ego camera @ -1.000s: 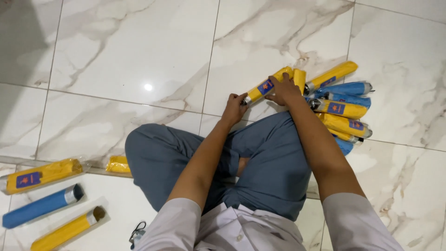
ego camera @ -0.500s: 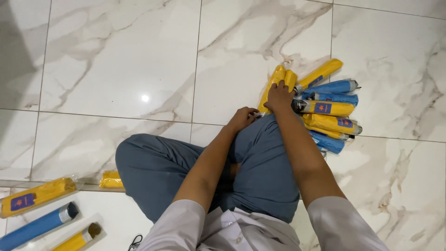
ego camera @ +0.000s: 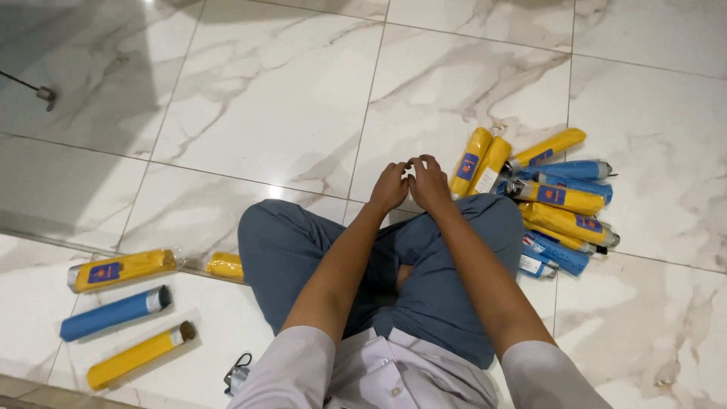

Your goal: Unpacking umbrellas from plastic sleeves and using a dial gauge to inspect the frame of an opened umbrella.

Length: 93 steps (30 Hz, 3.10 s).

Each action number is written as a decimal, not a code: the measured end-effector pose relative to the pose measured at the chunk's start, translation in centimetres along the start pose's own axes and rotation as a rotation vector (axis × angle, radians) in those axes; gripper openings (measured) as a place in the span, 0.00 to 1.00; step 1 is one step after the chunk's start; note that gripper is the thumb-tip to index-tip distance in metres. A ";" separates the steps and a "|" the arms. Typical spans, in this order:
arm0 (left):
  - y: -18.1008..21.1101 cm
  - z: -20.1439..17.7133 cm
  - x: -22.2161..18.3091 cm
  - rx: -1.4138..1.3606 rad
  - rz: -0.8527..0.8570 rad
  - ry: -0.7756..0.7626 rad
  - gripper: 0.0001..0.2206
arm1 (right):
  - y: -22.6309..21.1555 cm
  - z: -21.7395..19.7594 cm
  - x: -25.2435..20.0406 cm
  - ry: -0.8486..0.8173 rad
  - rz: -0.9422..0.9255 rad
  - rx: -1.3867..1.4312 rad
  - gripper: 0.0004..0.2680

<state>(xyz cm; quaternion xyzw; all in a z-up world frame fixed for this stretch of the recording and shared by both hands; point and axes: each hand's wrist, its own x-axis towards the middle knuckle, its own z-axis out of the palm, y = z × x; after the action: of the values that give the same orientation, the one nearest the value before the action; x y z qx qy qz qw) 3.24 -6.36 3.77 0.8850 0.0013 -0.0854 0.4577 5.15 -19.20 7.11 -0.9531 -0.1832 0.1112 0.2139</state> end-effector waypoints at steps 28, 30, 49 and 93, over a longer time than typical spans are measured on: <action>1.7 -6.6 -8.2 0.376 0.081 0.351 0.12 | -9.2 -0.7 -4.0 0.245 -0.261 0.085 0.12; 1.8 -7.1 -8.4 0.389 0.085 0.354 0.11 | -9.4 -0.4 -3.6 0.267 -0.253 0.076 0.12; -1.3 -9.9 1.8 0.452 0.040 0.328 0.12 | -8.4 -1.6 7.4 0.089 -0.232 -0.037 0.14; -9.1 -15.2 13.7 0.443 -0.135 0.120 0.19 | -8.1 1.9 23.4 -0.198 -0.192 0.074 0.21</action>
<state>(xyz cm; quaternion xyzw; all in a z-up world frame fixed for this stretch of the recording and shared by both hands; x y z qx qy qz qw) 18.28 10.26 2.90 0.9652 0.0689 -0.0615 0.2445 23.41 -2.45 5.92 -0.9070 -0.2895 0.1902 0.2395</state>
